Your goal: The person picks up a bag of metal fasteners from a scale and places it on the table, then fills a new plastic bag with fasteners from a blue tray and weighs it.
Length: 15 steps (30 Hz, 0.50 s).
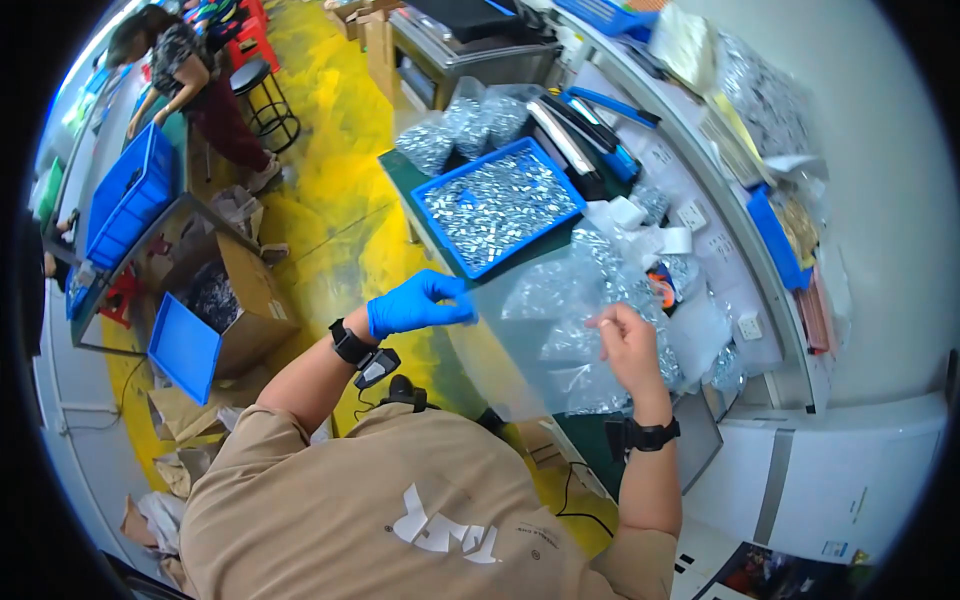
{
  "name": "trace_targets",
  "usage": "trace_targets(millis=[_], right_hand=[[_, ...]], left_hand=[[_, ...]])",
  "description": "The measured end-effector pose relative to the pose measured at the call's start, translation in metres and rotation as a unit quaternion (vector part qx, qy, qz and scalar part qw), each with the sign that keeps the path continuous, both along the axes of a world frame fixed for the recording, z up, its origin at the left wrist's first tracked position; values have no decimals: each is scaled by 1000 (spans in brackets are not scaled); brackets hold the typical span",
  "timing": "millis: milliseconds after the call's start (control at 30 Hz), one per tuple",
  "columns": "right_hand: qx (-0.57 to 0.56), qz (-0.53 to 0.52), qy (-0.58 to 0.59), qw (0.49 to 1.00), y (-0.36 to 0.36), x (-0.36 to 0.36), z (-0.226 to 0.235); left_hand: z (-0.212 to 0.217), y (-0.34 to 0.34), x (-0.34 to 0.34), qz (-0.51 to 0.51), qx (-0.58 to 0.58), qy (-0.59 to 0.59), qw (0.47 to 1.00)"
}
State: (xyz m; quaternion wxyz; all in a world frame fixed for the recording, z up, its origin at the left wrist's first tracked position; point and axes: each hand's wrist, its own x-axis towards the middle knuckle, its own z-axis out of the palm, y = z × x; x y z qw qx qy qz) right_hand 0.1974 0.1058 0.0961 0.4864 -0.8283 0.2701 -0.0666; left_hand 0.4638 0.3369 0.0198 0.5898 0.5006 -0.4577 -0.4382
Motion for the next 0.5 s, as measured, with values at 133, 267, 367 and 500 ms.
trace_targets(millis=[133,267,367,500], right_hand=[[-139,61,36,988,46,66,-29],[-307,110,-88,941,90,129,-51],[-410,118,-151,892,123,169,-65],[-18,165,10,986,172,211,-91]], left_hand=[[-14,75,41,-142,65,32,987],[-19,128,66,-95,90,35,991],[-33,150,83,67,92,86,990],[-28,140,72,155,147,-177,961]])
